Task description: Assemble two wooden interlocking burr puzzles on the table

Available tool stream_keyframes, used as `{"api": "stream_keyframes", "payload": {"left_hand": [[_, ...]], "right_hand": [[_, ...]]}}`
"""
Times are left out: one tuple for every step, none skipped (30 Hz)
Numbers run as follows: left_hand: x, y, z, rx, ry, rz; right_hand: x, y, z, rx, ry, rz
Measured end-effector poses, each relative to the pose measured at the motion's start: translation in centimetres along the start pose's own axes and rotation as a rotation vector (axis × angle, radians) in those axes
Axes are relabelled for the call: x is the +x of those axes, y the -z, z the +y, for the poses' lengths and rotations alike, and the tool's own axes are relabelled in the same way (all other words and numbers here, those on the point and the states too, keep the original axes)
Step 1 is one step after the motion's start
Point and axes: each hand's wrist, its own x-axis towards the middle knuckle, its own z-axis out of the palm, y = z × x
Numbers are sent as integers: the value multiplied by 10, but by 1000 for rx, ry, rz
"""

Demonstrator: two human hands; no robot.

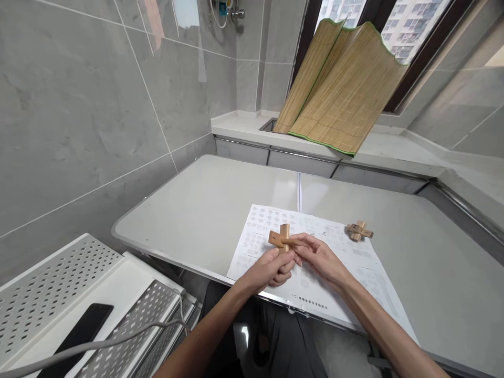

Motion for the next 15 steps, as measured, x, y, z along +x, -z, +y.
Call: {"api": "stream_keyframes", "payload": {"left_hand": [[0,0,-1,7,3,-34],[-1,1,-1,13,5,-69],[-1,1,-2,18,10,-105],[-1,1,-2,23,15,-140],[-2,1,-3,29,20,-170],[-2,1,-3,37,22,-193],[-1,1,-3,44,23,-209],[-1,1,-4,51,22,-214],[-1,1,-4,53,21,-213],[-1,1,-4,52,21,-204],[-1,1,-3,46,23,-193],[-1,1,-3,37,26,-176],[-1,1,-2,27,28,-155],[0,1,-1,18,32,-129],[0,0,-1,12,39,-101]], "right_hand": [[-2,2,-1,-12,-5,-8],[-4,4,-2,-24,-14,-19],[-6,6,-3,-34,-24,-33],[-7,8,-4,-38,-33,-50],[-9,10,-5,-38,-39,-69],[-10,11,-6,-34,-42,-86],[-10,13,-6,-32,-42,-98],[-11,13,-7,-31,-42,-104],[-11,14,-7,-35,-42,-106],[-10,14,-7,-39,-43,-102],[-10,14,-7,-41,-43,-93],[-10,13,-7,-35,-40,-81],[-10,13,-6,-21,-35,-69],[-10,12,-6,1,-28,-61],[-10,10,-5,31,-23,-56]]}}
